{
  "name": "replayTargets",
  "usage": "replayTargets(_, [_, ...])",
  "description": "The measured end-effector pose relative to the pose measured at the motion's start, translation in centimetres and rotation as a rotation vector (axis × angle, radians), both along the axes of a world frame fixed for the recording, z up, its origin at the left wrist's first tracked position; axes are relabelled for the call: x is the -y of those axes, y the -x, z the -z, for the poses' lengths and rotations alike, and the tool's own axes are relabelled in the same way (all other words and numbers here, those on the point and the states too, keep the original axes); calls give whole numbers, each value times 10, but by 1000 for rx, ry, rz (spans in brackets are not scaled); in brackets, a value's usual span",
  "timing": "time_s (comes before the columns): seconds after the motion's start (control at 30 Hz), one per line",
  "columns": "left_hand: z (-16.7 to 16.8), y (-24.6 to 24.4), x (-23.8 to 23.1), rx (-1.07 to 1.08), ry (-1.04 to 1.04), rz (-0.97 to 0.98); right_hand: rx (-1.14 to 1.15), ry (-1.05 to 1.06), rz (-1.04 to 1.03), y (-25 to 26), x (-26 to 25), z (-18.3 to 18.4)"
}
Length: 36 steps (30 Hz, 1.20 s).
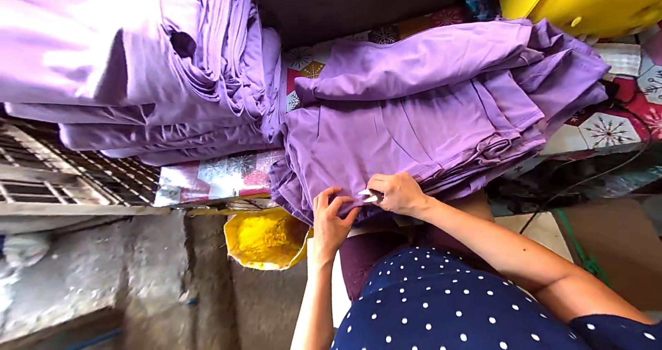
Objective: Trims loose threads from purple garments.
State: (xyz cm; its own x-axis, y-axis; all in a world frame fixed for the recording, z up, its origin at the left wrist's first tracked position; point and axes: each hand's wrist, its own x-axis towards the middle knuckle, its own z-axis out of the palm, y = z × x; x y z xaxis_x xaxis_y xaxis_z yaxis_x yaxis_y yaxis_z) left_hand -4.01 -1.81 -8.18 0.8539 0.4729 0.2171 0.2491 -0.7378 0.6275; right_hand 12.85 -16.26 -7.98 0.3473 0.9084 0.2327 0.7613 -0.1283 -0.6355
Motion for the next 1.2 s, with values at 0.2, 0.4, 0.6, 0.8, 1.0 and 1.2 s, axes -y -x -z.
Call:
replayTargets(0.2, [-6, -3, 1, -10, 17, -33, -5, 72, 4, 6, 0, -2])
replayTargets(0.4, [7, 26, -5, 3, -66, -128, 75, 14, -25, 11, 18, 9])
replayTargets(0.6, [17, 22, 10, 108, -28, -144, -105, 182, 9, 6, 17, 4])
replayTargets(0.8, [22, 26, 10, 246, 413, -205, -182, 201, 67, 4, 15, 6])
replayTargets(1.0, [3, 64, 1, 540, 930, -499, -180, 133, 86, 7, 14, 9])
replayTargets(1.2, [15, 137, -69, 574, 575, -1100, 81, -68, 36, 23, 0, 10])
